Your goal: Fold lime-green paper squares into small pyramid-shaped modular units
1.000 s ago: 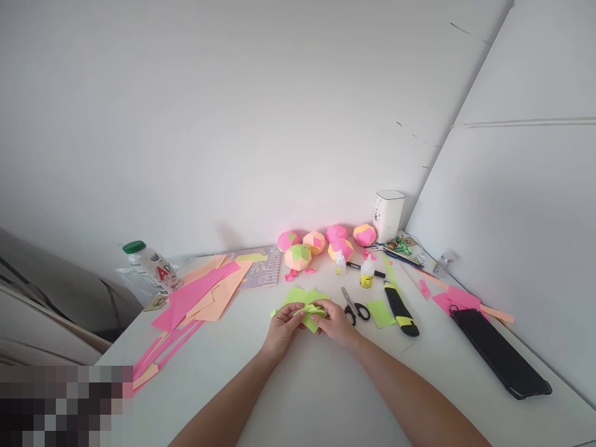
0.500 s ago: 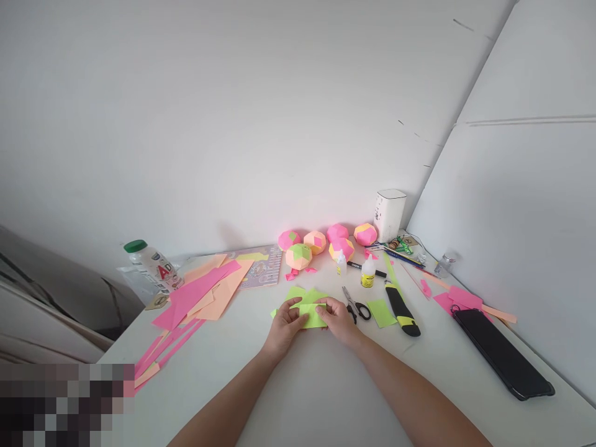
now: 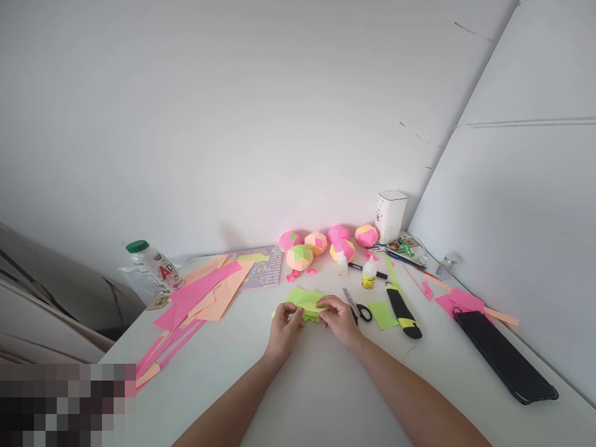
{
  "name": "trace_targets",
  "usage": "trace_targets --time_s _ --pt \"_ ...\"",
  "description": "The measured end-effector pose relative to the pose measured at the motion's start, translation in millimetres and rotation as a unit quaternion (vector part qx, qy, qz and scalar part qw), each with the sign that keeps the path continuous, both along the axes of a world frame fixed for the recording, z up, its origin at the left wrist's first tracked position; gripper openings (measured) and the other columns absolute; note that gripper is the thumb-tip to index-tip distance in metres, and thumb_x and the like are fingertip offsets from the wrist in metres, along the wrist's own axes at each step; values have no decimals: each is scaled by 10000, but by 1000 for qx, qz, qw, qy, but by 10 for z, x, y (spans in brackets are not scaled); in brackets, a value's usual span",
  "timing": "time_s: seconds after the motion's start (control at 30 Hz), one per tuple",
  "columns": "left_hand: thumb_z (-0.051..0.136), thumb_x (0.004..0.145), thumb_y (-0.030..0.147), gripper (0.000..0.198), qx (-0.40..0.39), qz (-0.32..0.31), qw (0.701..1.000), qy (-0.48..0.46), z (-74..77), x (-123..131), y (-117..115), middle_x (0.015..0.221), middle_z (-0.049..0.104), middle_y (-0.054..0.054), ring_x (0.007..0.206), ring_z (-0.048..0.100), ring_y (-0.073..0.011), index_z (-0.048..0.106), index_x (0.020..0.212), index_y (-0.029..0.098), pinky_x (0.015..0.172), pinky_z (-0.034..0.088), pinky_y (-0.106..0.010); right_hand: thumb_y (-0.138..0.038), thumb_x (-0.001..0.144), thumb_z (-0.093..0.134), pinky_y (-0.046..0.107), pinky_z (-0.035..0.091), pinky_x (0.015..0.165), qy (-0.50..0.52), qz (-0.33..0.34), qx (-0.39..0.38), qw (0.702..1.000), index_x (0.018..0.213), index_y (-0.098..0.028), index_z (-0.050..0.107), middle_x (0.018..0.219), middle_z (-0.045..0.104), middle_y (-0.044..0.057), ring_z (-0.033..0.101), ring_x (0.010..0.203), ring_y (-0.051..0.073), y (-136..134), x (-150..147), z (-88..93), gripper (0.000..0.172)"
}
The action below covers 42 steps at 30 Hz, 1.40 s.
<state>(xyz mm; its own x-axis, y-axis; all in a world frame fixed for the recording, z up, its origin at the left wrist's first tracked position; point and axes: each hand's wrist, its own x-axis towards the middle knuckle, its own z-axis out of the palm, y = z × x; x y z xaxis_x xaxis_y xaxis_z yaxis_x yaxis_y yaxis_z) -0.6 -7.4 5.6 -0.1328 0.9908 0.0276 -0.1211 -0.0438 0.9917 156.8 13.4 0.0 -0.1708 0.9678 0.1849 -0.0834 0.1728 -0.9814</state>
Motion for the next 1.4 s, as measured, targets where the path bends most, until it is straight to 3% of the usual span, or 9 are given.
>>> trace_targets --time_s 0.1,0.17,0.33,0.57,0.77,1.03,1.4 --pt "455 800 528 410 -5 -94 995 29 53 -11 -40 648 543 -14 541 482 -121 552 641 163 537 395 -250 -306 691 645 274 470 450 -1 -22 31 999 751 -219 664 1018 563 54 556 577 113 1 -1 -9 107" --pt "466 796 529 415 -7 -122 991 46 68 -3 -53 634 553 -17 553 475 -124 562 629 161 538 378 -245 -280 705 632 278 480 464 -11 -16 40 999 753 -235 683 1033 552 53 551 593 110 -7 0 -10 83" --pt "561 721 554 408 -51 -101 994 -4 16 24 -8 501 478 35 473 445 -110 459 581 184 471 331 -225 -273 695 646 253 471 466 -48 27 33 998 779 -231 698 1080 534 60 553 608 103 -28 -11 -25 108" --pt "544 743 547 381 -37 -128 990 -39 -32 17 24 559 569 8 486 510 -119 509 667 175 480 358 -228 -381 779 600 238 450 486 -69 90 48 992 855 -202 699 1009 536 67 556 656 125 -66 -15 46 218" --pt "545 742 545 381 -36 -134 989 -45 -2 20 8 576 605 -9 478 519 -121 530 660 173 475 356 -232 -408 802 572 242 445 499 -88 87 51 991 734 -193 692 957 556 61 544 672 135 -97 -3 123 256" --pt "567 722 549 388 -54 -127 989 -54 14 15 8 564 630 -28 452 527 -123 539 652 168 468 366 -235 -391 787 591 245 437 499 -68 94 41 992 697 -177 659 817 556 43 518 614 130 -73 -3 87 243" --pt "541 743 544 389 -48 -150 987 -42 36 -10 13 554 627 -25 445 513 -120 545 639 169 467 356 -239 -328 762 613 240 435 483 -46 72 11 996 676 -170 644 790 547 28 500 568 108 -76 1 98 182"
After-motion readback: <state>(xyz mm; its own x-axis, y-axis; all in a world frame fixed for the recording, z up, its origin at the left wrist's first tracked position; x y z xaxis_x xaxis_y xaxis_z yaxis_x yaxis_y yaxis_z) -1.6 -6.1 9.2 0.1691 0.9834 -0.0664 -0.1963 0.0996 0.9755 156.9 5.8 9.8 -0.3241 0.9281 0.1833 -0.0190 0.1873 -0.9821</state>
